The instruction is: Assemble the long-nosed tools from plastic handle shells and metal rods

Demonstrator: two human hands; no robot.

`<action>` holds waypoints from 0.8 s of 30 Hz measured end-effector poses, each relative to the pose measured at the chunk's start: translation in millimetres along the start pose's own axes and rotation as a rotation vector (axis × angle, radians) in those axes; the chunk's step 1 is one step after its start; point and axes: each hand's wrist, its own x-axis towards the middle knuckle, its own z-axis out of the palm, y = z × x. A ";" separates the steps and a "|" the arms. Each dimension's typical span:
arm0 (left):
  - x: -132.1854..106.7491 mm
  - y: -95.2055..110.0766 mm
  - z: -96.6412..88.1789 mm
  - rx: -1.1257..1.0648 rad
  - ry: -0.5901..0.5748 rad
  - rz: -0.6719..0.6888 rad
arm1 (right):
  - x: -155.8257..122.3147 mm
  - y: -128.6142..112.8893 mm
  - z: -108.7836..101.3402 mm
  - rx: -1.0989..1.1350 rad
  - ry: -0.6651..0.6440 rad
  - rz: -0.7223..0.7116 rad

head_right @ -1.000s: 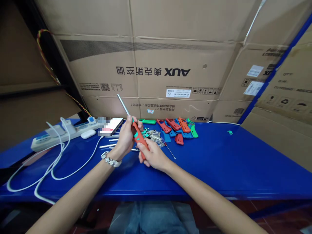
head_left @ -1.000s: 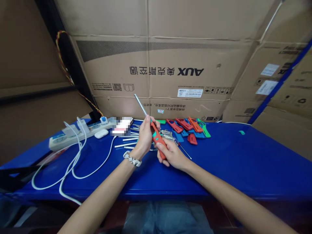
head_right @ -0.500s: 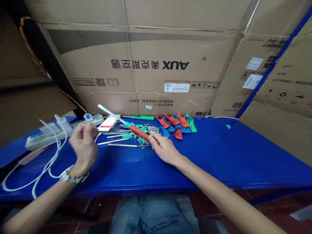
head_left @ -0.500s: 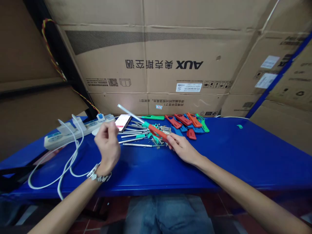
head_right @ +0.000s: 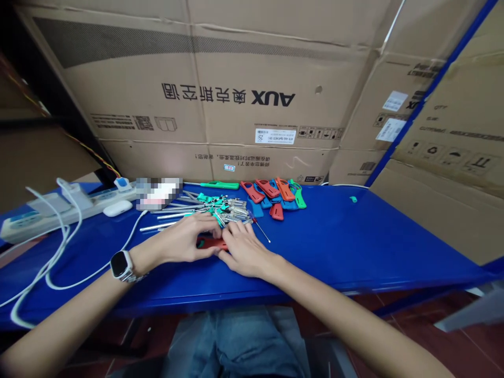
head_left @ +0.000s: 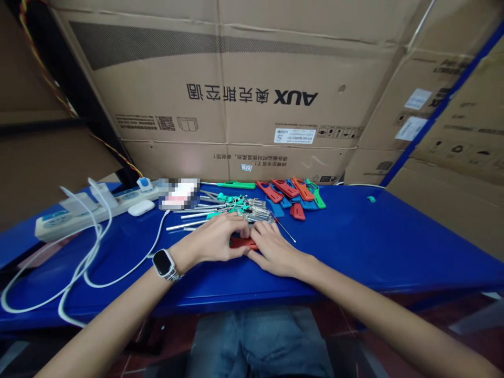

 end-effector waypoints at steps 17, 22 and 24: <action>63.9 2.4 12.8 0.014 0.036 0.120 | 26.3 79.3 -20.5 0.098 0.115 0.542; 49.8 -9.3 8.3 -0.022 0.122 0.082 | 29.9 80.9 -22.9 0.054 0.110 0.536; 38.0 -12.1 3.3 -0.048 0.126 0.062 | 30.1 81.9 -25.7 0.082 0.143 0.545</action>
